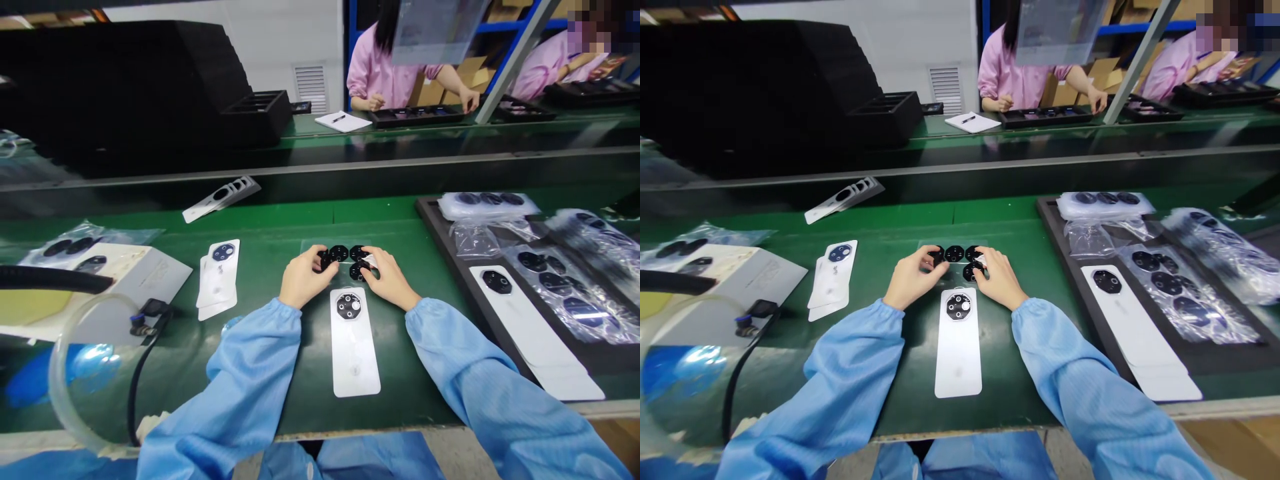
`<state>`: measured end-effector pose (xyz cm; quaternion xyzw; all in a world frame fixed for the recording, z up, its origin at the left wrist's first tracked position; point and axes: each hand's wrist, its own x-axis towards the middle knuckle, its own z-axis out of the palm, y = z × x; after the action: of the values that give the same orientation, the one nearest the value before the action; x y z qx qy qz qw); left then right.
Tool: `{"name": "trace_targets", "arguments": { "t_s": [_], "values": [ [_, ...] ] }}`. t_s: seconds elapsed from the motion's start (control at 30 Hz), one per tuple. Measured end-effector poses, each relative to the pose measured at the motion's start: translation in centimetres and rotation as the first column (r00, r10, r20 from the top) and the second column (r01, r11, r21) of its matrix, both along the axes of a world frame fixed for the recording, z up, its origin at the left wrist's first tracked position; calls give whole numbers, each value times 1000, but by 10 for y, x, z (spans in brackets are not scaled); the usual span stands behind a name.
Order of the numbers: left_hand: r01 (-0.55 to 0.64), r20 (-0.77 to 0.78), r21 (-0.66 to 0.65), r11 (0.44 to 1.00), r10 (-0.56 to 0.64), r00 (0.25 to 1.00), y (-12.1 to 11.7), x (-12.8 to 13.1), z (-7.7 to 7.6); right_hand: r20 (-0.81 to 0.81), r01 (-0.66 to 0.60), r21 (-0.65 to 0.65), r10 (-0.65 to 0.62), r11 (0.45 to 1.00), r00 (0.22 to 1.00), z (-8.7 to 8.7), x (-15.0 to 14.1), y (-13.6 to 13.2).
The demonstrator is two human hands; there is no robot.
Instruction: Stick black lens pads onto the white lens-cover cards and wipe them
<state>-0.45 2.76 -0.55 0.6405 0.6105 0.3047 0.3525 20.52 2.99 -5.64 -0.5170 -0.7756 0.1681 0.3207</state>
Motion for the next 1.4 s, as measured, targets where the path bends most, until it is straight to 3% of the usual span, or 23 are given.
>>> {"name": "trace_targets", "arguments": {
  "t_s": [0.07,0.2,0.4,0.53,0.7,0.83,0.93,1.3,1.4],
  "values": [
    [25,224,-89,996,-4,975,4,-11,-3,-6,3,-2,-3,1000,1000,0,0,0],
    [115,584,-223,968,38,811,8,-20,-8,-16,5,-7,-5,1000,1000,2,0,-1],
    [191,818,-287,939,136,559,7,-24,-12,-26,6,-11,-6,1000,1000,2,0,-1],
    [211,881,-292,933,177,439,6,-27,-13,-34,13,-11,-14,1000,999,0,0,-1],
    [241,924,-259,935,167,344,3,-25,-10,-46,11,-7,-12,1000,999,-2,1,-1],
    [276,925,-200,940,88,370,-1,-26,-9,-52,9,-3,-9,1000,999,-2,1,-1],
    [282,917,-219,934,98,388,-2,-27,-9,-55,12,0,-12,1000,998,-2,1,-1],
    [255,947,-300,919,256,192,-5,-29,-10,-105,54,-22,-56,998,993,0,3,-9],
    [250,950,-284,926,235,206,-3,-29,-15,-148,65,-35,-69,997,987,1,5,-13]
  ]
}}
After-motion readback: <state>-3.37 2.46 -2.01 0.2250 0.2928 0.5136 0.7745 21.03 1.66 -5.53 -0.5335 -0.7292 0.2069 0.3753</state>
